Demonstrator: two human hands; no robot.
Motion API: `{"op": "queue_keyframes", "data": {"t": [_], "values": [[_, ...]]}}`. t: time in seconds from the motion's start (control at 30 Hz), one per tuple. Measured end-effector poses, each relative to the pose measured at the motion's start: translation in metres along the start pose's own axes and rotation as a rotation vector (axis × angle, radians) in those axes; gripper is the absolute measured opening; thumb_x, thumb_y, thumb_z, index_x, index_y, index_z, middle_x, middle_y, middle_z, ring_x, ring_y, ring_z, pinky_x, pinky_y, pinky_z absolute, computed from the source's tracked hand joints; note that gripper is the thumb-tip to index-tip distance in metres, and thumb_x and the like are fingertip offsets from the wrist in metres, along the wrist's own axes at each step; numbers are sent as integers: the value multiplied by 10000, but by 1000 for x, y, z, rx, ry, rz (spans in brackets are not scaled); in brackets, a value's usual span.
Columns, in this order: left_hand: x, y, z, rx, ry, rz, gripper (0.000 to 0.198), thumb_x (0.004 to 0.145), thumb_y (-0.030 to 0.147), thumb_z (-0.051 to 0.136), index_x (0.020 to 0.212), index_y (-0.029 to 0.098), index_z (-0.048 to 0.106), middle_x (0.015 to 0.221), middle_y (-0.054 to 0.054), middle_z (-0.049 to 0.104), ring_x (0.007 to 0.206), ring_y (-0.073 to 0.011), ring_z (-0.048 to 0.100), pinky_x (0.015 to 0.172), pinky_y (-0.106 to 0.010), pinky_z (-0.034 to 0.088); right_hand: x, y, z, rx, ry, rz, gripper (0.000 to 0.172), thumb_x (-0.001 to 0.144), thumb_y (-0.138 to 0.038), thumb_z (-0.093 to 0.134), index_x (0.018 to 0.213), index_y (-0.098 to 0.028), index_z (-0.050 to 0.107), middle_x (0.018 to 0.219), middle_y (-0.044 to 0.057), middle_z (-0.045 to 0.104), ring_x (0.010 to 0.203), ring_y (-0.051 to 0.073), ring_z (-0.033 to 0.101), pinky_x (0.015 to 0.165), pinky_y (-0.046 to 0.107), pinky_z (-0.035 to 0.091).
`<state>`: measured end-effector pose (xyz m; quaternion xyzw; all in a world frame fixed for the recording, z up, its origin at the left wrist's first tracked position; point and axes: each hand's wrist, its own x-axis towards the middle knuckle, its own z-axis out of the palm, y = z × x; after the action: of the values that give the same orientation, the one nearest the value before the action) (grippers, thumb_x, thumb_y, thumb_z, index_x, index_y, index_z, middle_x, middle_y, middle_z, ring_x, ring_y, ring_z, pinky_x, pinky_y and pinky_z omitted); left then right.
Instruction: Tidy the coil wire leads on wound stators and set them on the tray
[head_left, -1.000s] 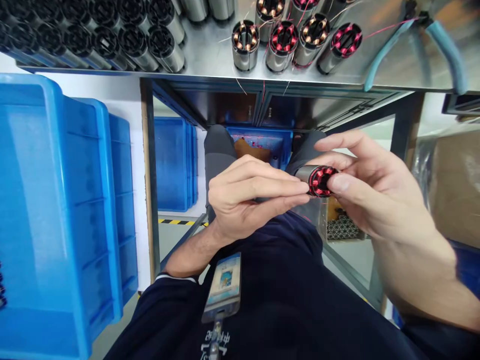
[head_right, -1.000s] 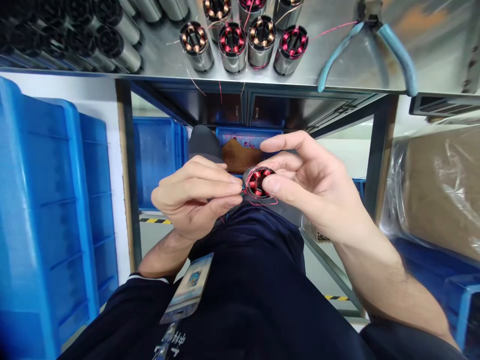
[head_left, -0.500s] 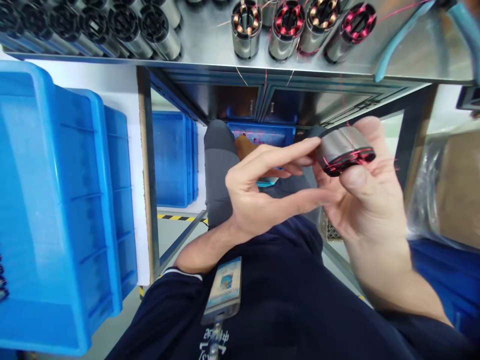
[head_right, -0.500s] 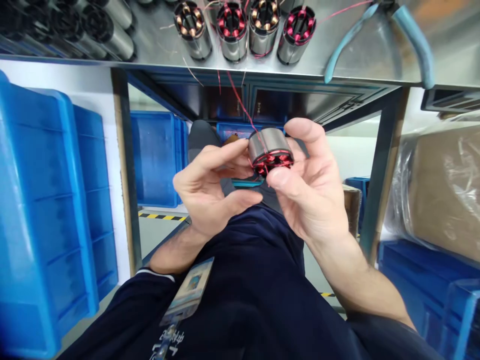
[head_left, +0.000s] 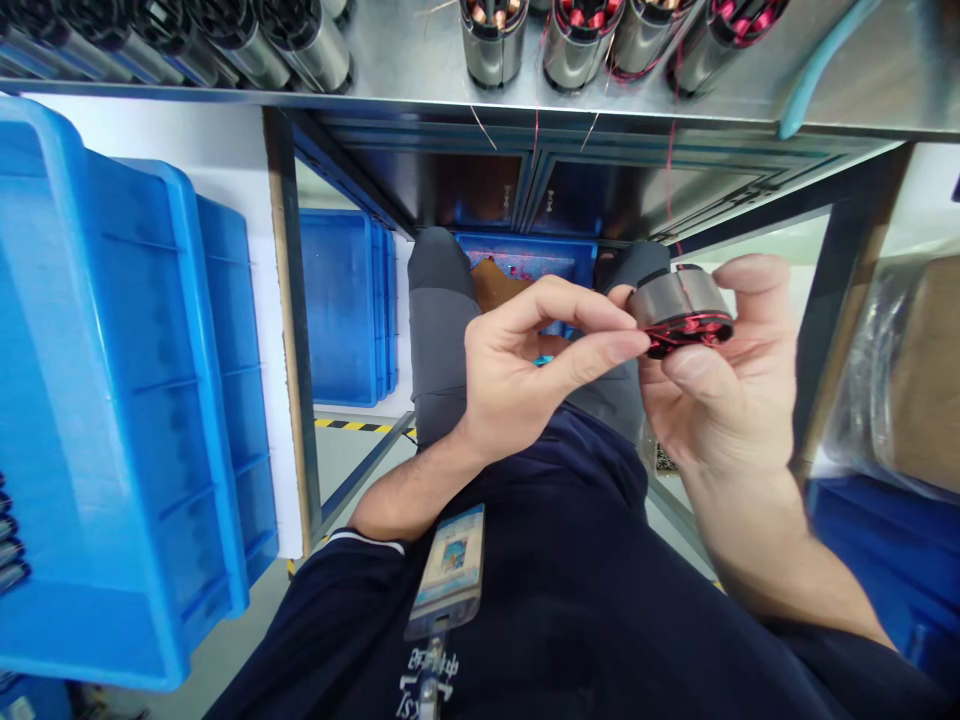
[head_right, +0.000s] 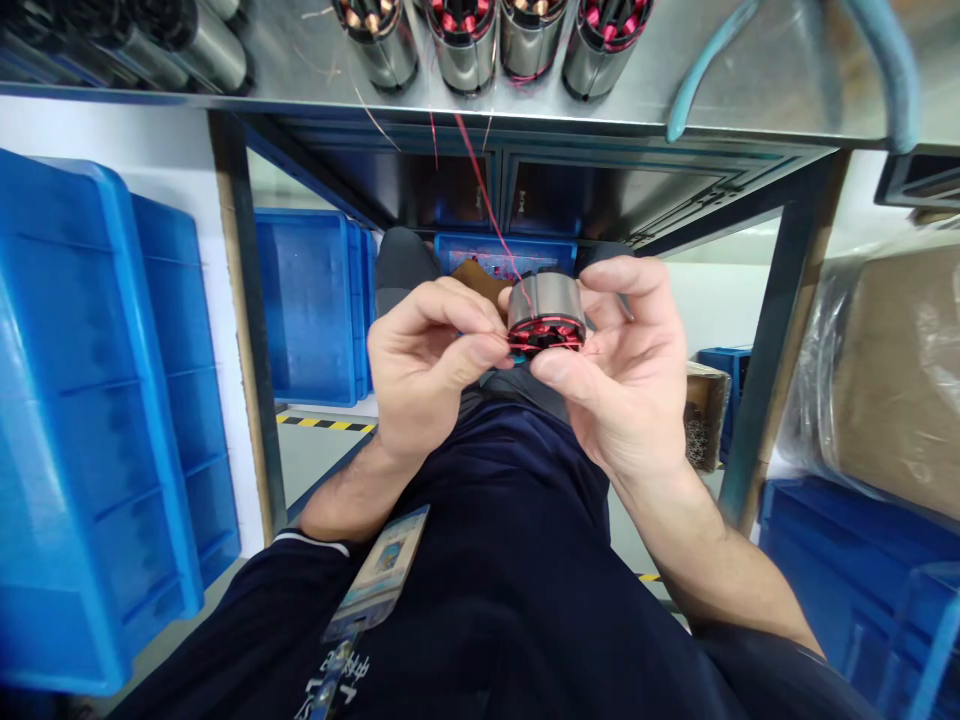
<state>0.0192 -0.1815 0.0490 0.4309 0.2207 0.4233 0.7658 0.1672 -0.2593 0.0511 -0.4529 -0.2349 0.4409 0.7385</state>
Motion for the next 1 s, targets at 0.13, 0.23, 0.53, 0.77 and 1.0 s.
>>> {"op": "queue_keyframes", "data": {"t": [0.13, 0.23, 0.53, 0.77, 1.0], "values": [[7, -12, -8, -246, 180, -289, 399, 1039, 614, 1070, 1075, 265, 881, 1017, 43, 833, 866, -78, 803, 646, -153, 674, 6, 0, 3, 52, 7, 97, 389, 886, -395, 1147, 1207, -461, 936, 1158, -104, 973, 1017, 162, 967, 817, 235, 800], [9, -7, -21, -122, 404, -183, 401, 1064, 569, 1069, 1082, 263, 811, 1007, 75, 773, 877, -39, 760, 722, -145, 677, 7, -7, 0, -11, 45, 99, 401, 872, -443, 1156, 1196, -441, 920, 1079, -96, 961, 935, 173, 951, 715, 228, 766], [3, 34, -18, 909, -215, 472, 581, 1089, 513, 1032, 1595, 309, 832, 1548, -1, 924, 1445, -325, 908, 1371, -520, 708, -14, -36, 2, -298, -21, 103, 289, 903, -231, 1148, 1004, -348, 904, 1140, -18, 965, 1034, 237, 940, 982, 379, 832], [12, 14, -20, 746, -152, 333, 525, 954, 705, 1098, 1296, 344, 930, 1231, 0, 967, 1123, -294, 972, 1052, -462, 830, -2, -34, -17, -296, -89, 133, 276, 919, -500, 1161, 892, -354, 928, 1264, -12, 940, 1089, 277, 919, 1010, 499, 840], [6, 11, -15, 764, -89, 493, 236, 1058, 372, 1002, 1288, 383, 953, 1224, 64, 975, 1061, -218, 965, 1033, -402, 821, -8, -53, -11, -539, -143, 62, 123, 1079, -472, 1023, 1161, -388, 987, 1492, 26, 879, 1440, 306, 806, 1356, 530, 693]]}}
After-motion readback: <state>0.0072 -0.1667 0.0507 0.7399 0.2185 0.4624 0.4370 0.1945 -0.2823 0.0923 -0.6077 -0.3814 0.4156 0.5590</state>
